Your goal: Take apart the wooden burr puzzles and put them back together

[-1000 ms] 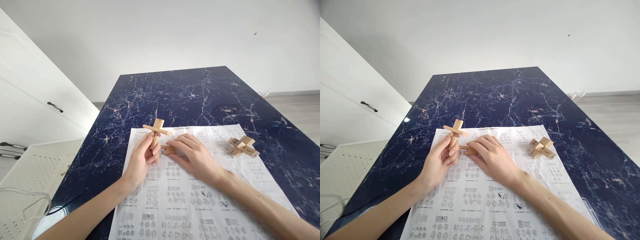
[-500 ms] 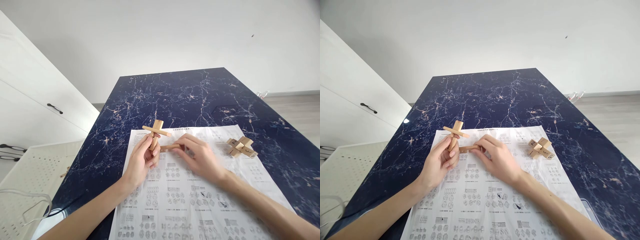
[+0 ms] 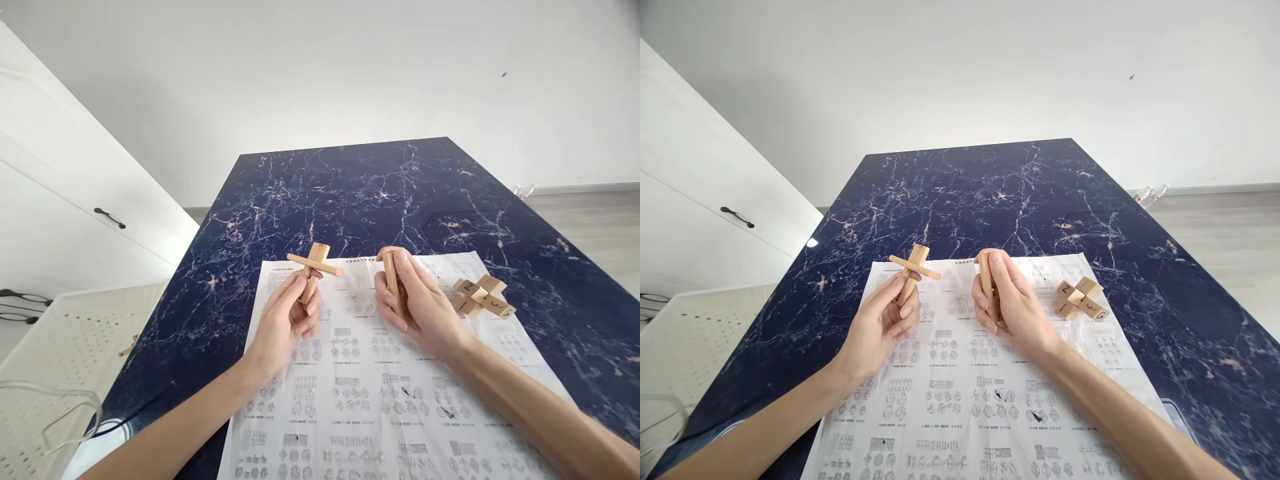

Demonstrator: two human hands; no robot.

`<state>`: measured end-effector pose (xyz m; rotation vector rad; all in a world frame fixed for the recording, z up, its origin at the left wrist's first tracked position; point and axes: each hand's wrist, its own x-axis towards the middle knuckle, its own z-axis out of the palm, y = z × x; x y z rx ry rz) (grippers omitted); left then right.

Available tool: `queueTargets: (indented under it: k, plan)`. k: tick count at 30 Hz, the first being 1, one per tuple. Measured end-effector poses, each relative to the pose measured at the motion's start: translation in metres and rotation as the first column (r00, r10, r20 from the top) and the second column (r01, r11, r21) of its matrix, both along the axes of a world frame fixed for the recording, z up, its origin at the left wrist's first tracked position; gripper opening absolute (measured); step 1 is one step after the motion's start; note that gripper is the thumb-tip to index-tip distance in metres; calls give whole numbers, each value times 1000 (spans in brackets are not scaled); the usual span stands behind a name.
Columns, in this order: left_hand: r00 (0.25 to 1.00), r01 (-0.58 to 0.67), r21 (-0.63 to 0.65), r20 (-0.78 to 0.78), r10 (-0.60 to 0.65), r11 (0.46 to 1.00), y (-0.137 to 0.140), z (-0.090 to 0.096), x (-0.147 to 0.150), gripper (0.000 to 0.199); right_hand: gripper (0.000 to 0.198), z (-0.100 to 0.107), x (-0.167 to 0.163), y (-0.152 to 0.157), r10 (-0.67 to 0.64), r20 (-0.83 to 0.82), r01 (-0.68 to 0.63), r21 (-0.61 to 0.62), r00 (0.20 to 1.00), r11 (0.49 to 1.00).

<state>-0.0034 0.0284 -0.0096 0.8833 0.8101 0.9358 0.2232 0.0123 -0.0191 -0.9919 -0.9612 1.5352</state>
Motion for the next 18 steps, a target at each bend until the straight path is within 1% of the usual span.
queueTargets:
  k: [6, 10, 14, 18]
  plan:
    - [1000, 0, -11, -15, 0, 1000, 0, 2, 1, 22, 35, -1, 1, 1, 20, 96, -25, 54, 995, 998]
    - [999, 8, -2, -31, -8, 1000, 1, 1, 2, 24, 32, -3, -1, 1, 83, 179, -106, 124, 980, 986]
    - [998, 18, 10, -55, -17, 1000, 1, -1, 1, 29, 35, -4, -1, -1, 112, 166, -128, 90, 980, 988]
    - [996, 35, 17, -87, -34, 999, -1, 0, 1, 39, 45, -2, -1, -3, 154, 134, -164, 69, 979, 984]
